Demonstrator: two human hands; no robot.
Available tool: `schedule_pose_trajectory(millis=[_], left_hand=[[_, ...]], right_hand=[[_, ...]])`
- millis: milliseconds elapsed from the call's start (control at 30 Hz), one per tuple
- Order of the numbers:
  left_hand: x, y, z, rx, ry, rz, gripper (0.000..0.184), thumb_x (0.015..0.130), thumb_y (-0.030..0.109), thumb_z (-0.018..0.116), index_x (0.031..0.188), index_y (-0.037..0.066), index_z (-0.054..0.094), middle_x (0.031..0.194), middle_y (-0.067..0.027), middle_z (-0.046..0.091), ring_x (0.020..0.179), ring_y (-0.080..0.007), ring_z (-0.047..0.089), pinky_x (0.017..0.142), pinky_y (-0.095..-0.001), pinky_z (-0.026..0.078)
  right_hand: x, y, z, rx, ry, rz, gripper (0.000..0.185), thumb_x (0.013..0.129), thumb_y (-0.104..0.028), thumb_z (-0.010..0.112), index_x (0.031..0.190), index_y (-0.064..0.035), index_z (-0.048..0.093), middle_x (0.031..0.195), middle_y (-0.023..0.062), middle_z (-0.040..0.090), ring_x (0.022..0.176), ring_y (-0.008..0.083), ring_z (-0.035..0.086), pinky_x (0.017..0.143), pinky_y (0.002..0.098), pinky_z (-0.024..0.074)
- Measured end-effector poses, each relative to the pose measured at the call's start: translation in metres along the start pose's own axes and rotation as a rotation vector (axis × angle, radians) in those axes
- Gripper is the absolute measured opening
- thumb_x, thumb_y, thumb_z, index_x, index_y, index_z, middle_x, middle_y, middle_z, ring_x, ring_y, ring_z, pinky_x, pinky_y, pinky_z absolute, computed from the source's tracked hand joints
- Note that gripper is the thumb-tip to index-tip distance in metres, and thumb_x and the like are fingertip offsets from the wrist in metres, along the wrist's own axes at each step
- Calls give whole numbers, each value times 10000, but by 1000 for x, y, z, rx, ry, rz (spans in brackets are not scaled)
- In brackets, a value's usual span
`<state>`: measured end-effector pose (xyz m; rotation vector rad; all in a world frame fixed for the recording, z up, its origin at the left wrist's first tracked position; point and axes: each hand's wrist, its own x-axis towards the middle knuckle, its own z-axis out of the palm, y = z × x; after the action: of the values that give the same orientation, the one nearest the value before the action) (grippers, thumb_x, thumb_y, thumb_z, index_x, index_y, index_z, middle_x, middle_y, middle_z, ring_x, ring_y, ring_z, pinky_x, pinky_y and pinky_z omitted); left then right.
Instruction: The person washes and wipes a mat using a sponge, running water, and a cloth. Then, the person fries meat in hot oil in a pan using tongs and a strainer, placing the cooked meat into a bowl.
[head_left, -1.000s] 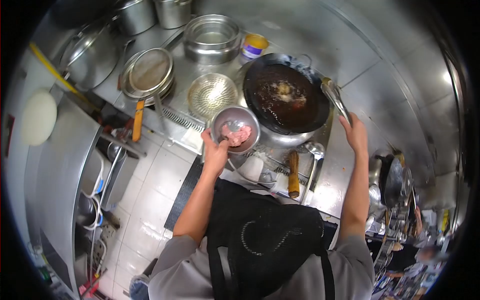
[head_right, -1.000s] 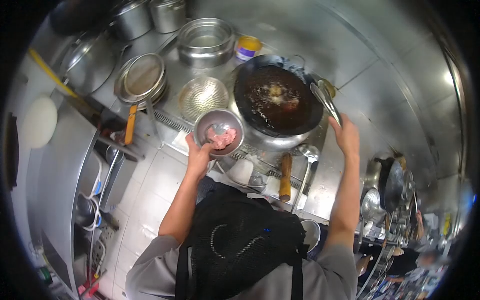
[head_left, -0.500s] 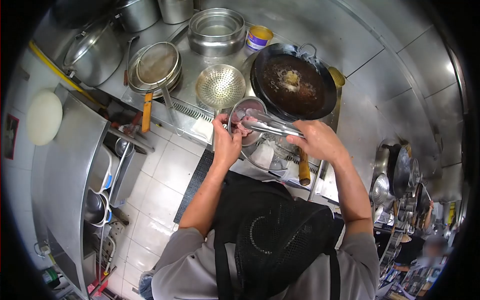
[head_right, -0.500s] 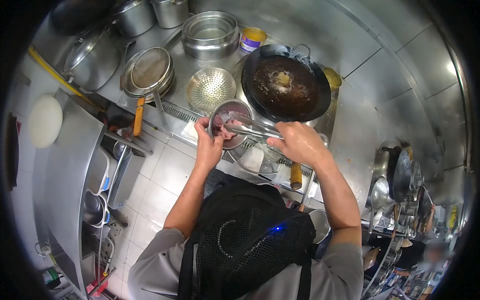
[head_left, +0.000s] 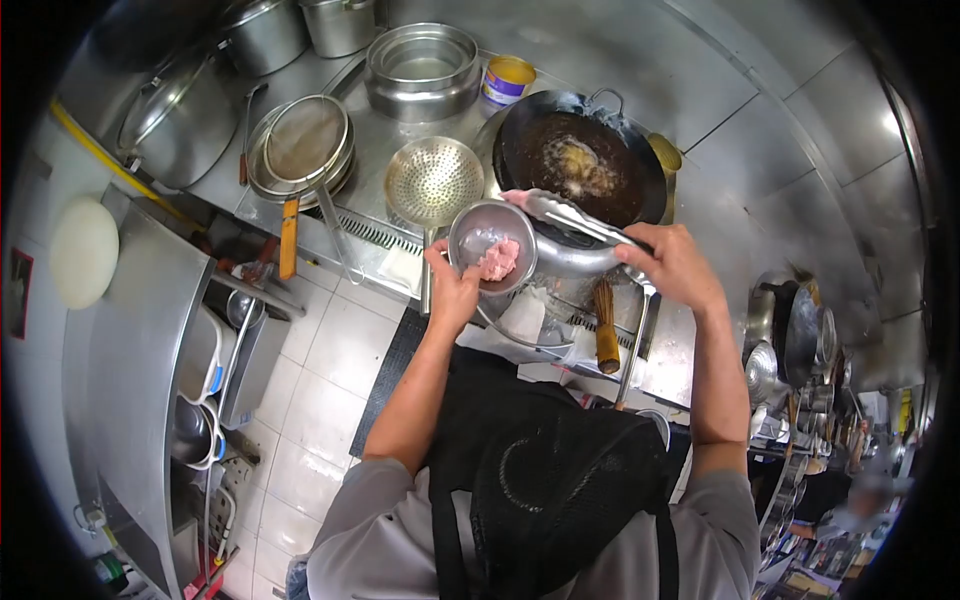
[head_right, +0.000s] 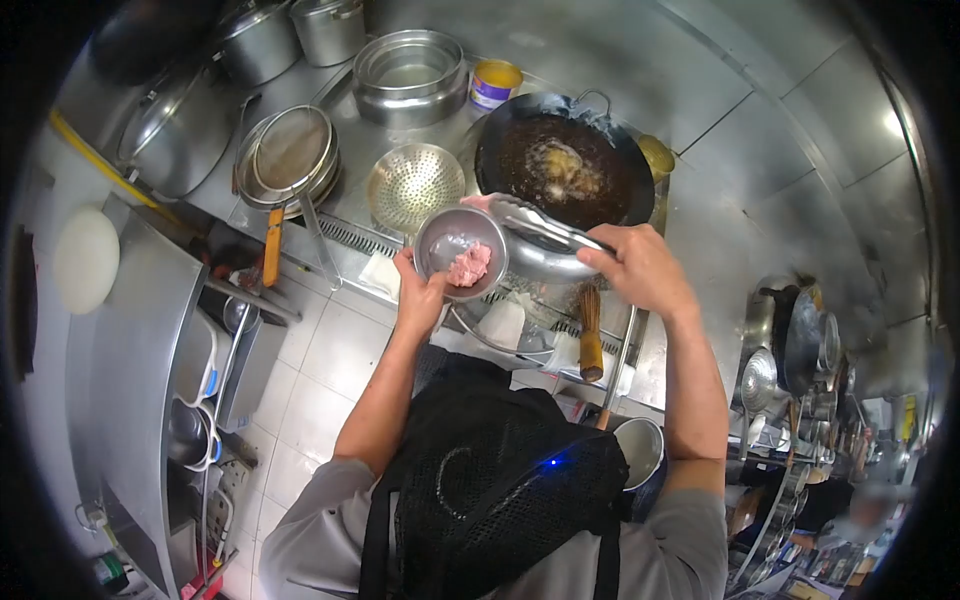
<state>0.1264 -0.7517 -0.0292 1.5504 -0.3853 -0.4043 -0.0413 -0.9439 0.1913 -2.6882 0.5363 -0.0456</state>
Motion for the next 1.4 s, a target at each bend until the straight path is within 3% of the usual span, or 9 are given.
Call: schedule_pose_trajectory(millis=[33, 333, 500, 600, 667, 900, 1033, 1167, 1400], left_hand=[[0, 1, 2, -7, -7, 9, 535, 821, 75, 589, 1247, -27, 282, 1119, -295, 526, 1019, -357, 584, 929, -399, 438], [-9, -20, -9, -100, 10, -152, 562, 815, 49, 558, 1286, -4, 256, 1130, -273, 511, 1025, -306, 572, 911, -365, 450], [-9, -24, -15, -166, 31, -234, 545, 826, 60, 570, 1275, -18, 270, 1151, -279, 504, 1042, -307, 564, 927, -369, 442], [-4, -7, -15, -79, 76, -89, 520, 869, 119, 600, 1254, -32, 285, 1125, -264, 528, 1021, -323, 580, 928, -377, 440], [1, -7, -15, -60, 108, -53, 517, 876, 131, 599, 1251, -36, 286, 1115, -265, 531, 1018, -336, 582, 928, -385, 440], [10, 1, -9, 84, 176, 155, 489, 885, 109, 601, 1227, -80, 306, 1115, -283, 520, 1030, -381, 565, 932, -422, 427], [12, -4, -5, 113, 176, 215, 490, 858, 74, 602, 1220, -91, 315, 1135, -287, 498, 1057, -395, 542, 956, -428, 408], [16, -13, -2, 76, 154, 184, 493, 840, 59, 590, 1221, -85, 312, 1135, -283, 498, 1061, -394, 542, 960, -428, 406], [26, -19, 22, -142, 3, -86, 524, 807, 43, 551, 1247, -15, 273, 1138, -287, 501, 1047, -349, 571, 948, -401, 425]], right_hand=[[1, 1, -9, 33, 5, 133, 287, 867, -285, 671, 964, -15, 691, 790, 206, 658, 752, 385, 644, 688, 446, 491], [114, 89, 45, -484, -103, 237, 372, 907, -369, 622, 957, -7, 694, 968, 228, 684, 978, 391, 651, 838, 469, 524], [142, 98, 43, -519, 97, 332, 416, 911, -390, 616, 1015, 11, 655, 976, 235, 688, 952, 423, 657, 853, 486, 530], [121, 83, 29, -524, 219, 227, 413, 904, -383, 626, 1054, 2, 633, 949, 229, 687, 912, 396, 672, 802, 481, 532], [83, 47, 13, -333, 289, 70, 380, 892, -355, 644, 1034, -3, 642, 911, 231, 678, 854, 391, 669, 742, 480, 518], [31, -7, 47, -174, -111, -169, 340, 875, -320, 659, 1040, -23, 668, 910, 219, 672, 854, 413, 641, 749, 475, 510], [31, 1, 67, -214, -176, -162, 340, 884, -320, 650, 1054, -28, 673, 919, 219, 674, 859, 413, 640, 764, 474, 511], [15, 5, 43, -88, -22, -167, 339, 887, -313, 652, 1033, -8, 678, 900, 222, 674, 838, 407, 643, 735, 455, 511], [10, 27, 10, 72, -1, 18, 311, 892, -281, 668, 1011, 6, 678, 766, 215, 647, 649, 340, 619, 645, 405, 481]])
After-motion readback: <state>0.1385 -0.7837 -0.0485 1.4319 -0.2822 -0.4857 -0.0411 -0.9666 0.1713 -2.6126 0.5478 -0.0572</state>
